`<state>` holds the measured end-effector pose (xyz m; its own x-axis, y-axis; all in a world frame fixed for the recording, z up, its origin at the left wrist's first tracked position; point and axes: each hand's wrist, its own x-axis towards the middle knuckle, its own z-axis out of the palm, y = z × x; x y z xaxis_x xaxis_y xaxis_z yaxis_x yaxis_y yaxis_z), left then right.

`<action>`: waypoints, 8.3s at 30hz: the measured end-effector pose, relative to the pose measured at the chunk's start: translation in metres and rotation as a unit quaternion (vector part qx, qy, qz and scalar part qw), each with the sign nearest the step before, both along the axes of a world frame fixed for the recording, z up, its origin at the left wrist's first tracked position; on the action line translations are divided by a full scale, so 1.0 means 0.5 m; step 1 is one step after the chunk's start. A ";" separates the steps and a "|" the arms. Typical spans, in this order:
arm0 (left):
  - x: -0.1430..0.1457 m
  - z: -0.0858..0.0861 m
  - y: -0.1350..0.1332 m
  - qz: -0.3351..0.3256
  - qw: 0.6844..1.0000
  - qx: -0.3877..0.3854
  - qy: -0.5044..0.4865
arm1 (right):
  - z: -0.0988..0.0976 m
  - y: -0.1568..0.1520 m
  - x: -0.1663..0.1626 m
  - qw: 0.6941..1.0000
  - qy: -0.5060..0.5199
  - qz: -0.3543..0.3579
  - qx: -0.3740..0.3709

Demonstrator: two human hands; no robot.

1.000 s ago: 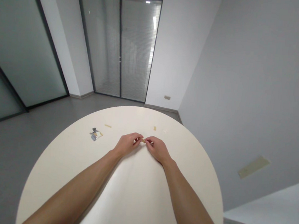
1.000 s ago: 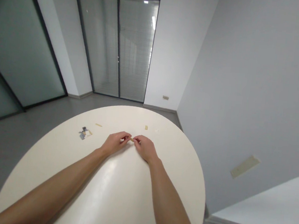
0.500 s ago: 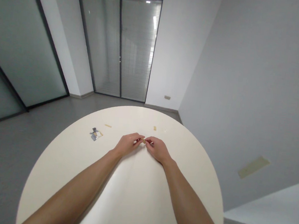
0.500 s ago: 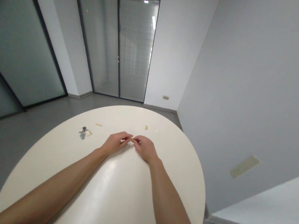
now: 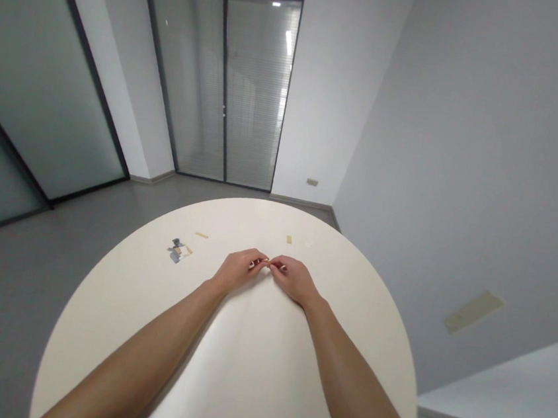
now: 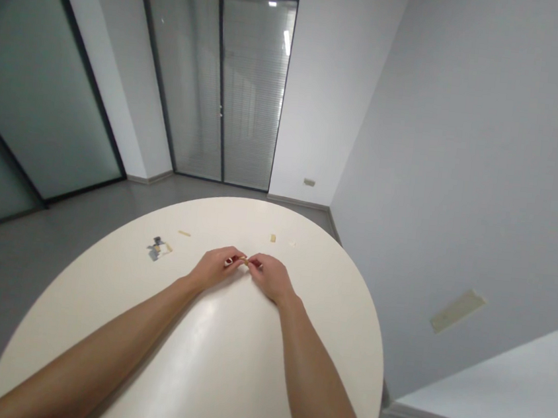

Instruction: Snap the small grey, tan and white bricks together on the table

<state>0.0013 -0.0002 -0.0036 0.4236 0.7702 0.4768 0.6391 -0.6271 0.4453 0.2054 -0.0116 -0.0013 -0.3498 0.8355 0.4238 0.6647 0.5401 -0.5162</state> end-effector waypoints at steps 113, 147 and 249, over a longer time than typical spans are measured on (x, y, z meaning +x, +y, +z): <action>0.004 0.019 -0.011 0.082 0.996 -0.003 0.039 | -0.001 0.006 0.001 0.996 -0.014 -0.083 0.003; 0.002 -0.007 0.004 0.053 0.998 0.016 0.041 | -0.006 0.007 0.006 0.999 0.004 -0.040 0.015; 0.003 0.009 -0.005 0.070 0.994 -0.029 0.076 | -0.004 0.006 0.003 1.000 -0.008 -0.024 0.008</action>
